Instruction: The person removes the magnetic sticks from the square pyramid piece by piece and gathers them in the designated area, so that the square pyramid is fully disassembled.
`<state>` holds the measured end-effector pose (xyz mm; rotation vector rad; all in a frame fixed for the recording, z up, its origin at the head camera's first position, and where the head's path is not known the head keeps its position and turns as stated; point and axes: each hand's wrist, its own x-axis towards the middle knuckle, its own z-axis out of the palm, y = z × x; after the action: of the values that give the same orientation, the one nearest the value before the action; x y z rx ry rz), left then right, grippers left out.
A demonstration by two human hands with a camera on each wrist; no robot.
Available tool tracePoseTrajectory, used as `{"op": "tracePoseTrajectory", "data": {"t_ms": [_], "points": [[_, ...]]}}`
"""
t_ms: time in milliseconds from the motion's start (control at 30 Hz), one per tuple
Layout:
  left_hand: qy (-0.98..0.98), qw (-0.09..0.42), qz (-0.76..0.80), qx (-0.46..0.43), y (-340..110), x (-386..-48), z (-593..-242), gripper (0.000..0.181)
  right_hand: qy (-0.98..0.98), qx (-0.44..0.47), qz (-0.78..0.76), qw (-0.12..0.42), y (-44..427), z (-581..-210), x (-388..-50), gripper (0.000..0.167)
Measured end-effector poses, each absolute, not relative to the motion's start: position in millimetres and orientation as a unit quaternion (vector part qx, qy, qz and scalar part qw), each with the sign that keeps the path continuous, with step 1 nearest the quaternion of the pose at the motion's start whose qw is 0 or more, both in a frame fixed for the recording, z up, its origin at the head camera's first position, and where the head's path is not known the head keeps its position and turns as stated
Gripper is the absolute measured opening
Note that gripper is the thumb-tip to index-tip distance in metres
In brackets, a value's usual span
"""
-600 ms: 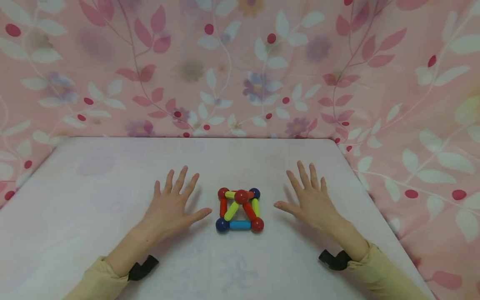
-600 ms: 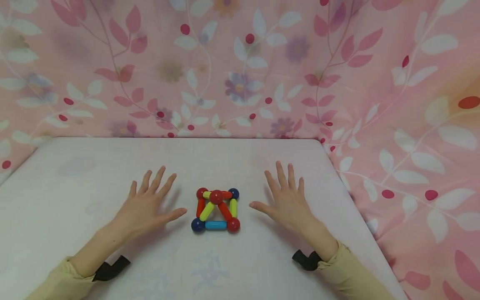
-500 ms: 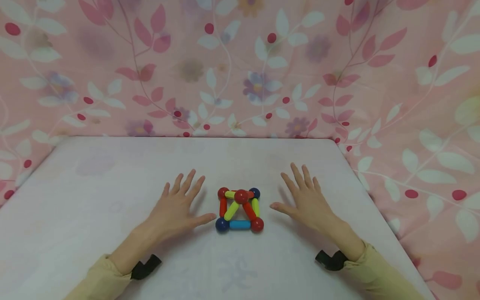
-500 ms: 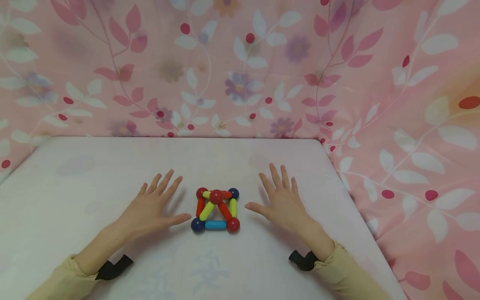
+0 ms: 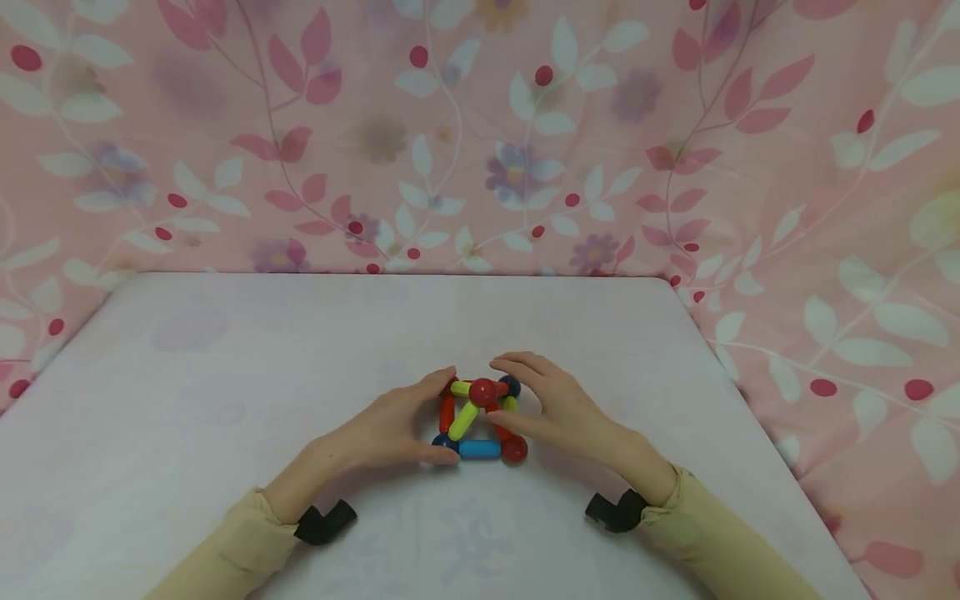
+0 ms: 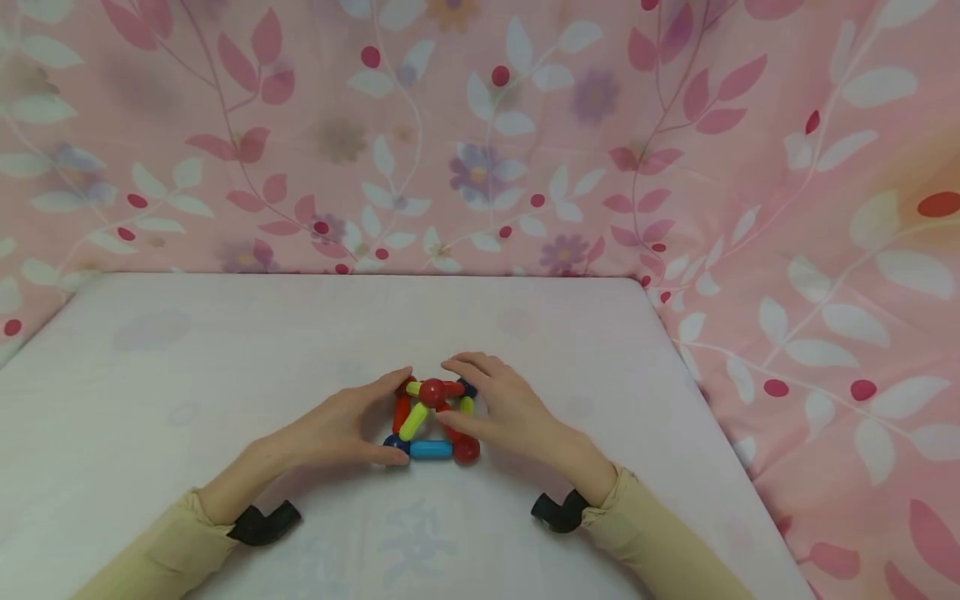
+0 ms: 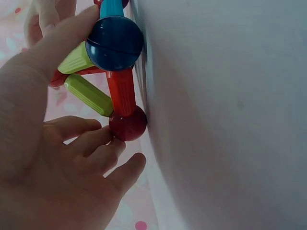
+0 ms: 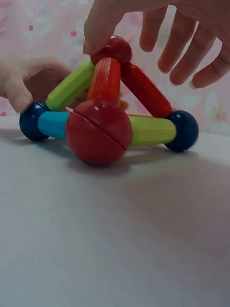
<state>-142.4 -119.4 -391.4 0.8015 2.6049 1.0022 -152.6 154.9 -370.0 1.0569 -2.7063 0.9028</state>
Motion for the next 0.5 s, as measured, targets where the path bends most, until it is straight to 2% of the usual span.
{"op": "tracePoseTrajectory", "data": {"t_ms": [233, 500], "points": [[0.893, 0.117, 0.343, 0.268, -117.1, -139.9, -392.0, 0.108, -0.865, 0.403, 0.288, 0.077, 139.2, -367.0, -157.6, 0.047], [0.893, 0.134, 0.347, 0.254, -116.9, -138.3, -392.7, 0.108, -0.851, 0.413, 0.314, 0.078, 133.3, -371.6, -154.4, 0.044]]}}
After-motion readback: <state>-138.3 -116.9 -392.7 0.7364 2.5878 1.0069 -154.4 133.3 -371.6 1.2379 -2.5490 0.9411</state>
